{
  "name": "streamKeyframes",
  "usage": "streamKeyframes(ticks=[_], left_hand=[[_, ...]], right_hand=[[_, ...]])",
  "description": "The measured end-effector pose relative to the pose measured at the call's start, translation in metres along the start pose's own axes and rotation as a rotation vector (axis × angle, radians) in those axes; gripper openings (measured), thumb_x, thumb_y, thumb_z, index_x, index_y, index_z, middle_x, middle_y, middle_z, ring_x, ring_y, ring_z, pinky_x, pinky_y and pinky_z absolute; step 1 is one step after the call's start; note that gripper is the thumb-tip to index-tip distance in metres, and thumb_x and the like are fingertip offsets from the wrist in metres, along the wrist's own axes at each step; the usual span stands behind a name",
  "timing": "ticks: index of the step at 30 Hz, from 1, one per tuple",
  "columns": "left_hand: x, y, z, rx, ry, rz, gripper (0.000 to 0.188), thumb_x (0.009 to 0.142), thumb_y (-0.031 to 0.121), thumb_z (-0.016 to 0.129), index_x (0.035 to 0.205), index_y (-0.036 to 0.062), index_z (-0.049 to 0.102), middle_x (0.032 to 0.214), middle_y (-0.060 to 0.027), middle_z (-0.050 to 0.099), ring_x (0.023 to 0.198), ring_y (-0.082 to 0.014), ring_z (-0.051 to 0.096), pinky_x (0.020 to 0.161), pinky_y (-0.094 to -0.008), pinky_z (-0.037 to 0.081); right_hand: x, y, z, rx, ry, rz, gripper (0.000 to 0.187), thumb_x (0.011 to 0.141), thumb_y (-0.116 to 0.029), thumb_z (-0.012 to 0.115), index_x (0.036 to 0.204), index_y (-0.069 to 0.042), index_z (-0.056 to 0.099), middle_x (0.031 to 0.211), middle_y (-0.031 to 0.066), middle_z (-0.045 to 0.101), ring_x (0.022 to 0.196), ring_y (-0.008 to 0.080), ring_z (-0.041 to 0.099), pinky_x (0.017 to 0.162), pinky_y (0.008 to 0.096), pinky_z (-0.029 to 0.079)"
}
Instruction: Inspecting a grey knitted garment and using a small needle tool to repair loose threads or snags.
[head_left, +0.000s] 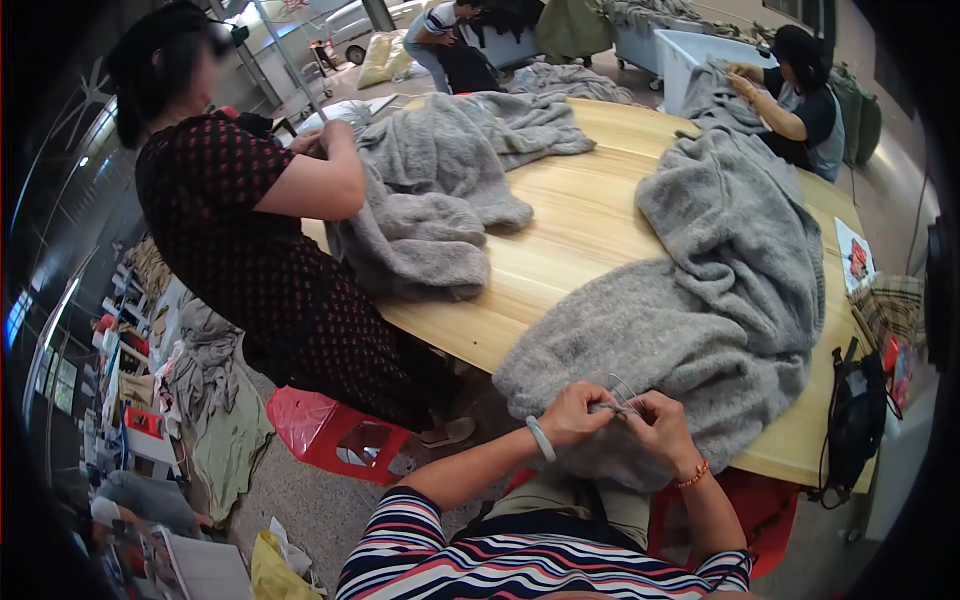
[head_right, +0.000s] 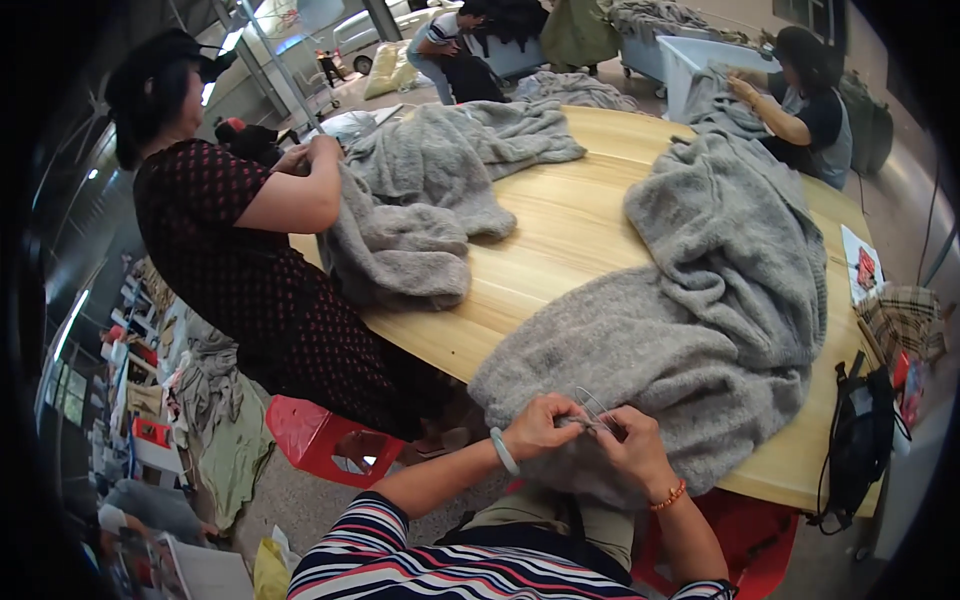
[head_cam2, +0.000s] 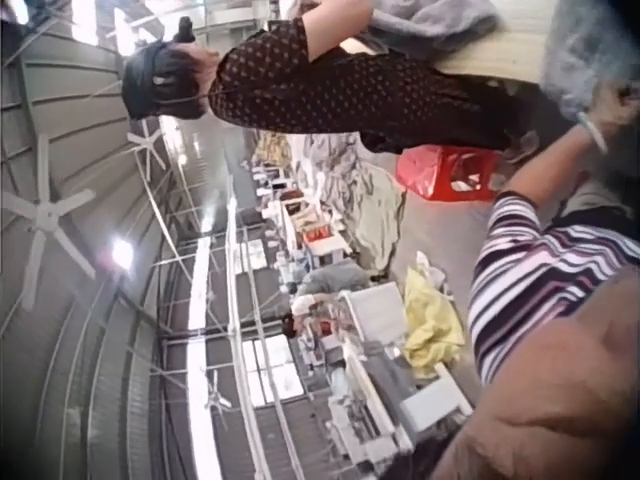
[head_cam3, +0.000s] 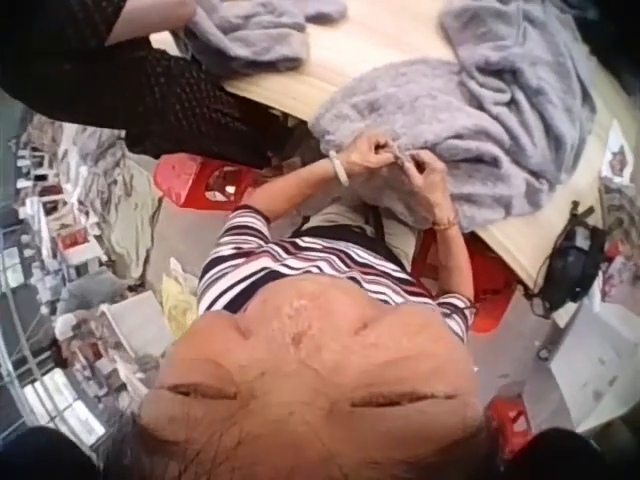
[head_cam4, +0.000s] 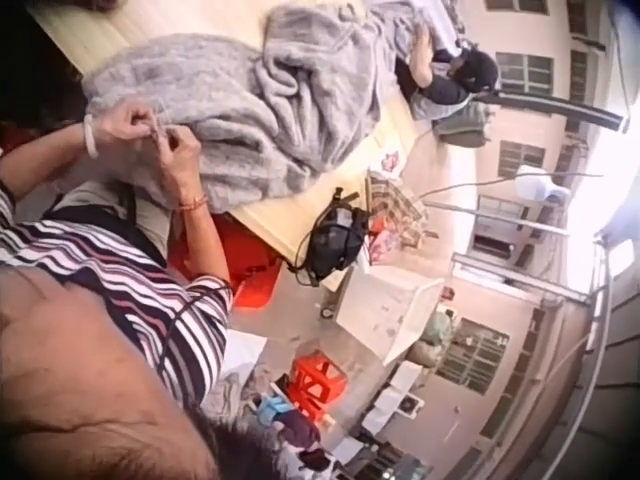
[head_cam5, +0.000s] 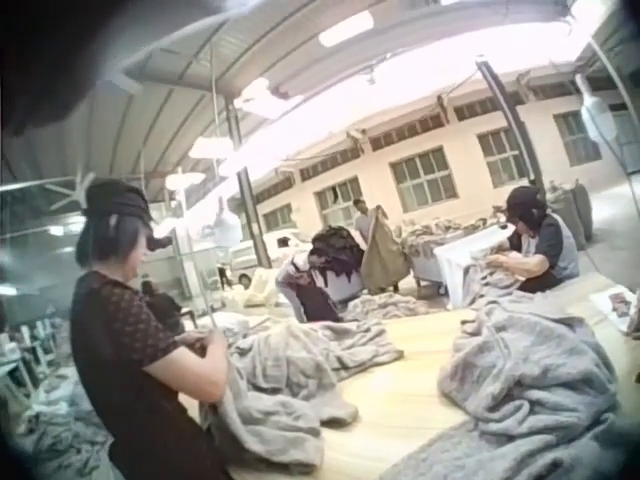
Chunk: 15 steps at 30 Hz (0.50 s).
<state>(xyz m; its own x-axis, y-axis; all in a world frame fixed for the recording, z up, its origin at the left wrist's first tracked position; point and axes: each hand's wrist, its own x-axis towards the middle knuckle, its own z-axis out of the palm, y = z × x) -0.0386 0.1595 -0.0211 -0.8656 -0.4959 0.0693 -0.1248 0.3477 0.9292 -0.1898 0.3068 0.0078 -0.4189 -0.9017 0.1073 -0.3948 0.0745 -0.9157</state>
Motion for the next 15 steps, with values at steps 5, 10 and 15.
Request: streamKeyframes(ticks=[5, 10, 15], left_hand=[[-0.001, 0.018, 0.005, 0.068, 0.079, -0.003, 0.018, 0.075, 0.017, 0.068, 0.086, 0.0031, 0.072, 0.082, -0.0133, 0.069, 0.085, -0.0303, 0.065, 0.079, -0.0383, 0.051], [-0.005, 0.016, 0.012, 0.236, 0.149, 0.132, 0.009, 0.075, 0.014, 0.068, 0.083, 0.0084, 0.068, 0.079, -0.0085, 0.064, 0.085, -0.0277, 0.06, 0.08, -0.0401, 0.043], [-0.002, 0.016, 0.016, 0.413, 0.149, 0.259, 0.011, 0.074, 0.012, 0.069, 0.084, 0.0116, 0.067, 0.079, -0.0034, 0.06, 0.089, -0.0252, 0.056, 0.086, -0.0392, 0.037]], right_hand=[[0.003, -0.008, -0.003, -0.11, 0.022, -0.13, 0.013, 0.075, -0.002, 0.07, 0.087, -0.001, 0.068, 0.075, 0.0102, 0.06, 0.064, 0.022, 0.06, 0.059, 0.031, 0.048], [0.004, -0.004, -0.001, 0.003, 0.019, -0.076, 0.01, 0.076, -0.003, 0.069, 0.085, 0.0, 0.066, 0.074, 0.0072, 0.057, 0.061, 0.0141, 0.055, 0.057, 0.0277, 0.044], [0.007, -0.002, 0.0, 0.016, -0.01, 0.045, 0.01, 0.076, -0.005, 0.071, 0.084, 0.0, 0.067, 0.076, 0.0068, 0.06, 0.062, 0.0125, 0.057, 0.058, 0.0266, 0.046]])
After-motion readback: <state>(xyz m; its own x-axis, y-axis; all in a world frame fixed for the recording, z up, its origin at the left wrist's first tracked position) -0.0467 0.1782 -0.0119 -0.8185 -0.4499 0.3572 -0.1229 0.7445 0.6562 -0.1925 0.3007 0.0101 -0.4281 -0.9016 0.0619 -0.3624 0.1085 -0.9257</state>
